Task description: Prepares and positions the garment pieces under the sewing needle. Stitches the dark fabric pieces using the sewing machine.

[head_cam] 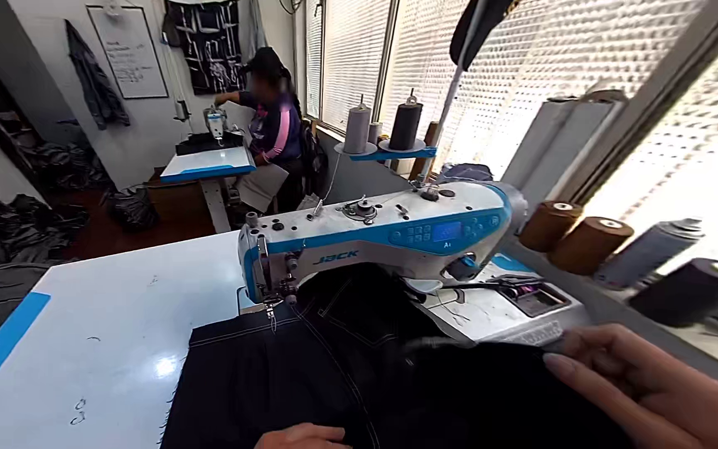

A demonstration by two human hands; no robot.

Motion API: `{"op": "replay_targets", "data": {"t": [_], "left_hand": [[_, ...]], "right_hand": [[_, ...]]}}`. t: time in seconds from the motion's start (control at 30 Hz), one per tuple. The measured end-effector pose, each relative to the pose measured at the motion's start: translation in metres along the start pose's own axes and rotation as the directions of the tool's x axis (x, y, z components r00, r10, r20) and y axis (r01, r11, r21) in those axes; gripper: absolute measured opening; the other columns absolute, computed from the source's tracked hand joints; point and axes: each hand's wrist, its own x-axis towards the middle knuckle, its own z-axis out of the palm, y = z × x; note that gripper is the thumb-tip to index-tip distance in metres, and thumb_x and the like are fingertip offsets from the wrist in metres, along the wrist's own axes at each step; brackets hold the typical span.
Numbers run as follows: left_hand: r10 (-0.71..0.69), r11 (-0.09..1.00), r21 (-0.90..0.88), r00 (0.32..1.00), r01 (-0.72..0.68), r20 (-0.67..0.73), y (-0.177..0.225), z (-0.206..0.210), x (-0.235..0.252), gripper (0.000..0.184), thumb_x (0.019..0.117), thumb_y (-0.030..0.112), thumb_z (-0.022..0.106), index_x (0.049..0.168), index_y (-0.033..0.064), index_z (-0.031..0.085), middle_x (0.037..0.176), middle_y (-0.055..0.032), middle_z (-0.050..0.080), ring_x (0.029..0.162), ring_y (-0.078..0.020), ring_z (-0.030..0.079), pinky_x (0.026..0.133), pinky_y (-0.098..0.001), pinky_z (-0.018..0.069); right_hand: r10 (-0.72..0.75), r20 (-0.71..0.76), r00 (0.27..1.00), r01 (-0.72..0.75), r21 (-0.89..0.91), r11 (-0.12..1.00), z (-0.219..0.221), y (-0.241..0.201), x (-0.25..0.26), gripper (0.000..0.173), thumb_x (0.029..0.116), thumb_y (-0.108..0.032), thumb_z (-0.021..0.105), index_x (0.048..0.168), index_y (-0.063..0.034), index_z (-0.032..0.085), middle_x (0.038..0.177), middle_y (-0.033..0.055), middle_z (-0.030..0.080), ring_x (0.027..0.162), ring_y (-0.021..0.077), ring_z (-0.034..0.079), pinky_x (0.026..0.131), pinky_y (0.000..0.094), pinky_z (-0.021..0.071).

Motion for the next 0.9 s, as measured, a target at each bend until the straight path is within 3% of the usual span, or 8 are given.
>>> {"op": "replay_targets", "data": {"t": [0.17,0.23,0.3,0.37,0.43,0.53,0.7,0.9], "left_hand": [[-0.113,0.884,-0.467,0.977,0.017,-0.179,-0.008,-0.014,0.003,0.064,0.1004,0.033,0.062,0.142,-0.0126,0.045,0.138,-0.0136,0.059,0.117,-0.0103,0.065,0.099,-0.0311,0.0561],[-0.151,0.751,-0.658,0.954,-0.059,-0.259,-0.008,-0.023,0.003,0.066,0.0987,0.051,0.055,0.144,0.0047,0.044,0.133,0.0055,0.065,0.116,-0.0021,0.065,0.1,-0.0275,0.0549],[-0.216,0.681,-0.719,0.901,-0.138,-0.377,-0.01,-0.043,0.004,0.083,0.0938,0.069,0.049,0.149,0.0059,0.044,0.139,-0.0008,0.063,0.123,-0.0137,0.063,0.102,-0.0369,0.0543],[-0.146,0.852,-0.494,0.828,-0.173,-0.541,-0.015,-0.067,0.003,0.083,0.0945,0.067,0.051,0.148,0.0045,0.043,0.142,-0.0092,0.06,0.126,-0.0219,0.063,0.102,-0.0408,0.0544],[0.051,0.999,0.035,0.843,-0.038,-0.536,-0.005,-0.081,0.001,0.082,0.0912,0.062,0.064,0.146,0.0027,0.048,0.139,-0.0114,0.062,0.125,-0.0193,0.062,0.105,-0.0399,0.0529],[0.203,0.872,0.489,0.895,0.019,-0.397,0.013,-0.078,0.002,0.033,0.0931,0.032,0.072,0.113,0.0062,0.075,0.094,-0.0066,0.078,0.083,-0.0166,0.075,0.071,-0.0351,0.0609],[-0.083,0.984,0.091,0.844,0.154,-0.53,-0.003,-0.09,-0.052,0.024,0.1001,0.02,0.064,0.096,-0.0017,0.072,0.076,-0.0069,0.069,0.064,-0.0025,0.059,0.061,-0.0158,0.048],[-0.169,0.978,-0.023,0.728,0.207,-0.664,-0.008,-0.091,-0.07,0.04,0.0979,0.022,0.068,0.126,-0.0047,0.06,0.102,-0.0055,0.075,0.089,-0.0065,0.073,0.08,-0.0233,0.0614]], "right_hand": [[-0.042,-0.035,0.999,0.053,0.448,0.893,0.06,-0.023,0.034,0.004,0.0997,-0.022,0.06,0.102,-0.0232,0.056,0.069,-0.0204,0.058,0.06,-0.0082,0.057,0.057,0.0106,0.0499],[-0.08,0.037,0.996,0.05,0.513,0.857,0.085,-0.03,0.042,0.004,0.1003,-0.022,0.061,0.102,-0.0236,0.057,0.073,-0.0199,0.062,0.065,-0.0076,0.06,0.06,0.0113,0.0518],[-0.181,0.116,0.977,0.093,0.53,0.843,0.105,-0.033,0.051,0.007,0.0993,-0.028,0.065,0.103,-0.0233,0.062,0.078,-0.0194,0.065,0.067,-0.0087,0.06,0.061,0.0103,0.0513],[-0.342,0.22,0.913,0.173,0.551,0.816,0.124,-0.035,0.066,0.012,0.0984,-0.03,0.067,0.103,-0.0193,0.066,0.078,-0.0167,0.064,0.066,-0.0106,0.057,0.059,0.0081,0.0477],[-0.487,0.28,0.827,0.251,0.591,0.767,0.147,-0.046,0.082,0.017,0.0975,-0.03,0.07,0.103,-0.0138,0.068,0.074,-0.0123,0.065,0.063,-0.0108,0.055,0.056,0.0069,0.0455],[-0.587,0.266,0.765,0.337,0.611,0.716,0.173,-0.071,0.101,0.026,0.0956,-0.033,0.072,0.111,-0.0128,0.067,0.075,-0.0097,0.067,0.063,-0.009,0.058,0.055,0.0073,0.0468],[-0.563,0.393,0.727,0.231,0.633,0.739,0.194,-0.08,0.113,0.033,0.091,-0.024,0.076,0.116,-0.006,0.064,0.097,-0.005,0.074,0.088,-0.0028,0.069,0.08,0.0189,0.0592],[-0.594,0.426,0.682,0.171,0.697,0.696,0.258,-0.101,0.093,0.024,0.0967,-0.02,0.07,0.111,-0.0017,0.065,0.091,0.0013,0.075,0.082,-0.0019,0.069,0.074,0.0156,0.0565]]}}
